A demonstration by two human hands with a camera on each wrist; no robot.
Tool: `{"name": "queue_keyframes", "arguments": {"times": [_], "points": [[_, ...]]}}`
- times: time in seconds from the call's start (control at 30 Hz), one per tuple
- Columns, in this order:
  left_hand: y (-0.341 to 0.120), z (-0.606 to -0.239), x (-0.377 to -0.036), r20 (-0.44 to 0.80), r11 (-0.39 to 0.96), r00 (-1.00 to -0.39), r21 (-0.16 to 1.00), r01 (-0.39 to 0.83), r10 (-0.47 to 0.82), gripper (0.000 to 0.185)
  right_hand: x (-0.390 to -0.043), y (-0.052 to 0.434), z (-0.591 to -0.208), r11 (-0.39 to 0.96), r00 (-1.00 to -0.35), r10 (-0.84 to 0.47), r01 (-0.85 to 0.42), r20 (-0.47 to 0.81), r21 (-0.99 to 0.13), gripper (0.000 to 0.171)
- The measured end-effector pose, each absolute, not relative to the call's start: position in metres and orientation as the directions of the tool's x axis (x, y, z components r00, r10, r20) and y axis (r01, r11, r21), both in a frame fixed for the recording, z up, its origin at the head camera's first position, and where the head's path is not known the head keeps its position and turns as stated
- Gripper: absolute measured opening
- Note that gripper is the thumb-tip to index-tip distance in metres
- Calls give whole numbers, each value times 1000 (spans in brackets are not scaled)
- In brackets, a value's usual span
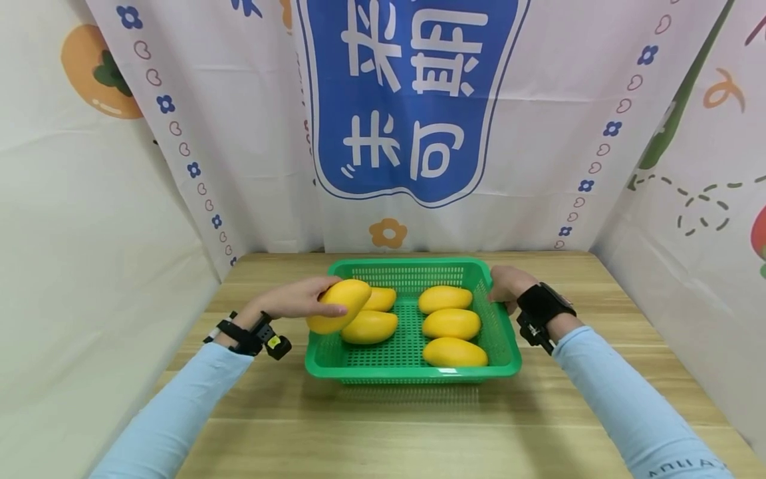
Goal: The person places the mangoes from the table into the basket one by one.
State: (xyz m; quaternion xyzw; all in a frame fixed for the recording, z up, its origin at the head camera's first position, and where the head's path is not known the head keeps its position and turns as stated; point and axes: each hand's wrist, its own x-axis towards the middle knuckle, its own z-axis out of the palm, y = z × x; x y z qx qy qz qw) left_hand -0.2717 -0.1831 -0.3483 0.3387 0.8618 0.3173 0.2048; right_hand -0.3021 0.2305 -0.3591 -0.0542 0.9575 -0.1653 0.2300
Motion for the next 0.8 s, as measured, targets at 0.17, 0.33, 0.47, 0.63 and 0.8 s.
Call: {"name": "queue_keyframes", "arguments": {"times": [0.17,0.33,0.47,0.63,0.8], "points": [[-178,-349,-274,-137,588,-685,647,485,716,44,-302,230,-360,938,-888,-179,-24,-424,-346,11],[-173,-350,-274,-150,602,-685,633,487,713,46,-304,230,-361,930,-888,-165,4,-429,-368,10],[-168,-351,-275,-174,619,-686,621,481,707,47,-303,229,-360,924,-889,-171,5,-425,-383,8],[-163,-351,-278,-185,622,-673,608,494,716,47,-302,229,-359,933,-891,-184,-25,-415,-359,10],[-158,-352,-279,-187,631,-667,575,521,721,51,-304,230,-360,939,-893,-181,-32,-413,-341,11]]}}
